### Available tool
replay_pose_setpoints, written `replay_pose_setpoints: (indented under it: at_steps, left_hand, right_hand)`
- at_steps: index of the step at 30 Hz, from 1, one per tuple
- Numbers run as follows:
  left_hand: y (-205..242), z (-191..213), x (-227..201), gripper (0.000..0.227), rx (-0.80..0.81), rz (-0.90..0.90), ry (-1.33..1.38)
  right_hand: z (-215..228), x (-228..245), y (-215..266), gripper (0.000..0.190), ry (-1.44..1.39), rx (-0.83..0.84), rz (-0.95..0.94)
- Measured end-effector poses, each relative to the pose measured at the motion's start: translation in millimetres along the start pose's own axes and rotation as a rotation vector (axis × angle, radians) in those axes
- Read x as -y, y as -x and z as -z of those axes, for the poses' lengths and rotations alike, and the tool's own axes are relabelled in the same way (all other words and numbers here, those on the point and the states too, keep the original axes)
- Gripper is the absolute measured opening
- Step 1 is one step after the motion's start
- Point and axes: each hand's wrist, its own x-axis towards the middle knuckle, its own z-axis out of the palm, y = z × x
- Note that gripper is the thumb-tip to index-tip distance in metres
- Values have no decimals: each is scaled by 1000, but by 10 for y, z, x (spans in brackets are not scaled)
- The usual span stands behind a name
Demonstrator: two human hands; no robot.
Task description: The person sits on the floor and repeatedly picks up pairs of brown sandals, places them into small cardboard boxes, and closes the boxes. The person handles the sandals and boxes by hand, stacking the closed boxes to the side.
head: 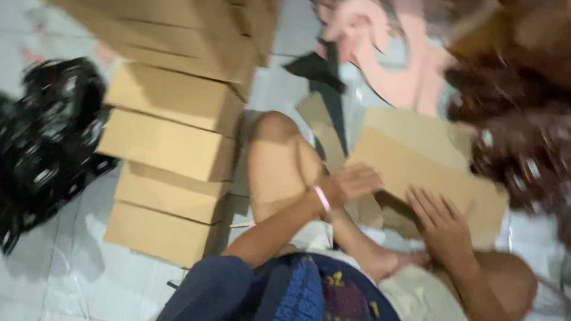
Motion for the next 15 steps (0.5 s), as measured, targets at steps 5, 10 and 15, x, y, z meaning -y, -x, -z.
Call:
replay_pose_setpoints:
  at_steps: [5, 10, 15]
  left_hand:
    - [-134, -172, -204, 50, -169, 215, -10]
    - [-119, 144, -958, 49, -573, 1011, 254]
    - [-25, 667, -1341, 110, -979, 1032, 803]
  right_hand:
    - [-46, -168, -204, 72, -263, 23, -228]
    - [162, -281, -842, 128, -230, 168, -388]
    - [859, 652, -1426, 118, -495, -22, -239]
